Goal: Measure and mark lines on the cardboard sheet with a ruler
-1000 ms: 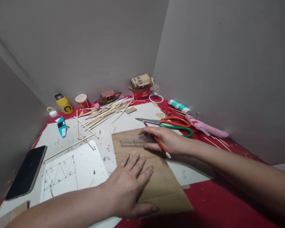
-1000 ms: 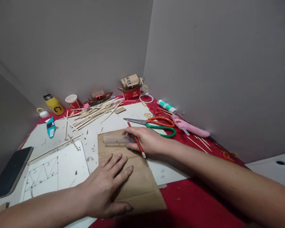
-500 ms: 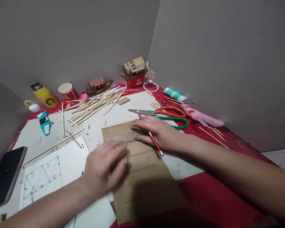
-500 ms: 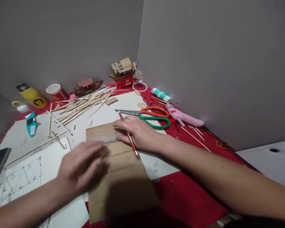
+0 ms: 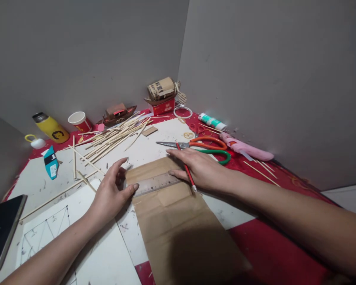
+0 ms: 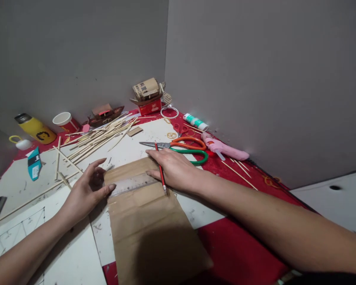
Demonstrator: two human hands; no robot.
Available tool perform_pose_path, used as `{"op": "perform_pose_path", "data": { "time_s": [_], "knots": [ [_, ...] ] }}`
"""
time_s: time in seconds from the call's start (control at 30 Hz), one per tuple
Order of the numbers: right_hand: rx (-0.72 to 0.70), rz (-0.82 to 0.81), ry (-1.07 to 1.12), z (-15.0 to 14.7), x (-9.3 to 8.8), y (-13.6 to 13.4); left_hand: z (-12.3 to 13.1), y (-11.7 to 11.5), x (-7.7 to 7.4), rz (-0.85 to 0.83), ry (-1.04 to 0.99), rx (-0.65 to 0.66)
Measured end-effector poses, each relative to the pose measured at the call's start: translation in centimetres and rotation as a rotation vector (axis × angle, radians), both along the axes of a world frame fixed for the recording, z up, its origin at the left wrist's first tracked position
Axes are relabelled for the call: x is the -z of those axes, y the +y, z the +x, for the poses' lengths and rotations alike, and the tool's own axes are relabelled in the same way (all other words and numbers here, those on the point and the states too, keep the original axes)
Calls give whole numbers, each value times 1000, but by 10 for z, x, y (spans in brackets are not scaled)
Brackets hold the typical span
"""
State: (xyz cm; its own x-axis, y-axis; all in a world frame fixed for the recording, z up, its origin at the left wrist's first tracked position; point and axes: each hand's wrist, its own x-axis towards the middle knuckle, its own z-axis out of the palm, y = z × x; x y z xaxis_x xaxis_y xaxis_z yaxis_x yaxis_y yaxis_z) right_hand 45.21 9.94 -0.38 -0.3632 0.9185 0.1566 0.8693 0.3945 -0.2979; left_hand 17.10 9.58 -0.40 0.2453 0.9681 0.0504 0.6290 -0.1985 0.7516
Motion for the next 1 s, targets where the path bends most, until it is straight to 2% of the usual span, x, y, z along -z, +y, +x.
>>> {"op": "perform_pose_path", "data": {
  "time_s": [0.2, 0.37, 0.53, 0.7, 0.77, 0.83, 0.9, 1.0],
  "knots": [
    [-2, 4, 52, 6, 6, 4, 4, -5, -2, -209, -396, 2],
    [6, -102, 280, 10, 2, 5, 6, -3, -4, -273, -656, -71],
    [-32, -274, 504, 9, -6, 5, 4, -1, -4, -246, -726, -73],
    [-59, -346, 571, 10, -11, 6, 5, -2, -6, -181, -750, -105],
    [-56, -335, 602, 10, -12, 7, 7, -4, -7, -219, -810, -148],
    [-51, -315, 623, 9, -12, 7, 9, -6, -8, -325, -863, -180],
    [-52, -307, 623, 7, -12, 7, 11, -9, -9, -479, -881, -125],
    [-43, -317, 602, 4, -11, 5, 13, -13, -7, -663, -843, 67]
  ]
}}
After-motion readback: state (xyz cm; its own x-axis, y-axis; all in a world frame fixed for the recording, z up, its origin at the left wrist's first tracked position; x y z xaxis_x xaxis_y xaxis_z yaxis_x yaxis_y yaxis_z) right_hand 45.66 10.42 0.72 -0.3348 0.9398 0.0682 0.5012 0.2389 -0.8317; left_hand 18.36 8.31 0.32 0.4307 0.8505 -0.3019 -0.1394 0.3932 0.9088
